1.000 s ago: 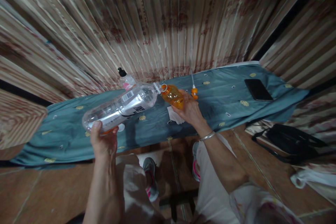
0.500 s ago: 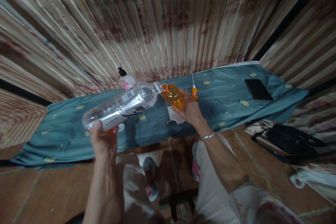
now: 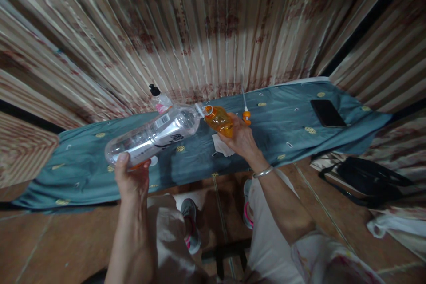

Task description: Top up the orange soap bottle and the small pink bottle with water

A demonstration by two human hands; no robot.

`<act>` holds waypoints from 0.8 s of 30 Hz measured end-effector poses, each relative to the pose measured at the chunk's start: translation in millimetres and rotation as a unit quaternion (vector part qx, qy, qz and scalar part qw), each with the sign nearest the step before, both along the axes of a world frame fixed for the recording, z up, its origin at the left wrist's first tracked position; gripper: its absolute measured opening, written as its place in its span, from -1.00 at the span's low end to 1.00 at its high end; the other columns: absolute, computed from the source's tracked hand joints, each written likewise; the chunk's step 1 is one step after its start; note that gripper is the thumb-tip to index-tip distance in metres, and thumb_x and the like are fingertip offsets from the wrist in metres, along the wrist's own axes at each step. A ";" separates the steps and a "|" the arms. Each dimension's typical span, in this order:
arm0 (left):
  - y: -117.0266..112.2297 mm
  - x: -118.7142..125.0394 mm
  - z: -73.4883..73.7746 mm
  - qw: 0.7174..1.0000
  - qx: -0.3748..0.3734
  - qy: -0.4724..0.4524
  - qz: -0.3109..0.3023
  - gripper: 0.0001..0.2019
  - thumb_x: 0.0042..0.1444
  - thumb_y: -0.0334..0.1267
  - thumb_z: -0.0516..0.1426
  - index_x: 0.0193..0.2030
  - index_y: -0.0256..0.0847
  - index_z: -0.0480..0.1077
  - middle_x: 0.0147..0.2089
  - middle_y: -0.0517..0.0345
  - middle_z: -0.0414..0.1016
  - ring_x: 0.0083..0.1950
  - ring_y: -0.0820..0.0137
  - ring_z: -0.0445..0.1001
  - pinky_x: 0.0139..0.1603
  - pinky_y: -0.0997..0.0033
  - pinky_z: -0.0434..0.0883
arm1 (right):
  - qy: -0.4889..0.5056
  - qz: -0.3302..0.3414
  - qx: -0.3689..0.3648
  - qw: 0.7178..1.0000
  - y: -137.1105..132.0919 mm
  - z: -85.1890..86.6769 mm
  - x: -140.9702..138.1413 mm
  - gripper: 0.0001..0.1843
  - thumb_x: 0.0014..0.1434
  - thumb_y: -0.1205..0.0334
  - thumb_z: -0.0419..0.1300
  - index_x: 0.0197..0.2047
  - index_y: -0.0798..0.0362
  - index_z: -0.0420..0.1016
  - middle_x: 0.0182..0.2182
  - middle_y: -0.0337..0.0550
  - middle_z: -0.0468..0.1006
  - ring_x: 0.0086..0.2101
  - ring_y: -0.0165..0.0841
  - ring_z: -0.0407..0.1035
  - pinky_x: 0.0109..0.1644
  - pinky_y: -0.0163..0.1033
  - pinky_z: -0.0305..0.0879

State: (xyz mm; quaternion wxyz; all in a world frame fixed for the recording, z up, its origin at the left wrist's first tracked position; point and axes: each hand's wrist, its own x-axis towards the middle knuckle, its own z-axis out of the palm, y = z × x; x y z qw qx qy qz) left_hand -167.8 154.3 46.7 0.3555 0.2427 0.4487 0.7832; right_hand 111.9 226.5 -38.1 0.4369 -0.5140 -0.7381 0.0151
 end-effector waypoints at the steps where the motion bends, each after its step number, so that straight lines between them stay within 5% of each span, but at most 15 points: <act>1: 0.2 -0.2 -0.2 1.000 0.000 -0.004 0.002 -0.55 -0.42 -0.12 0.40 -0.28 -0.18 0.57 -0.14 0.13 0.60 -0.31 0.44 0.39 -0.54 0.54 0.07 | 0.000 0.000 0.000 1.000 -0.2 0.2 -0.1 -0.37 0.21 0.20 0.32 0.29 0.09 0.26 0.07 0.15 0.63 0.11 0.06 0.55 0.15 0.23 0.56; 24: 4.3 -9.0 -10.8 1.000 0.019 -0.005 -0.009 -0.53 -0.38 -0.14 0.37 -0.21 -0.19 0.58 -0.06 0.04 0.65 -0.33 0.42 0.43 -0.56 0.56 0.17 | -0.002 0.007 0.008 1.000 0.4 -0.9 1.3 -0.38 0.25 0.15 0.31 0.30 0.11 0.26 0.07 0.17 0.63 0.10 0.06 0.56 0.15 0.22 0.56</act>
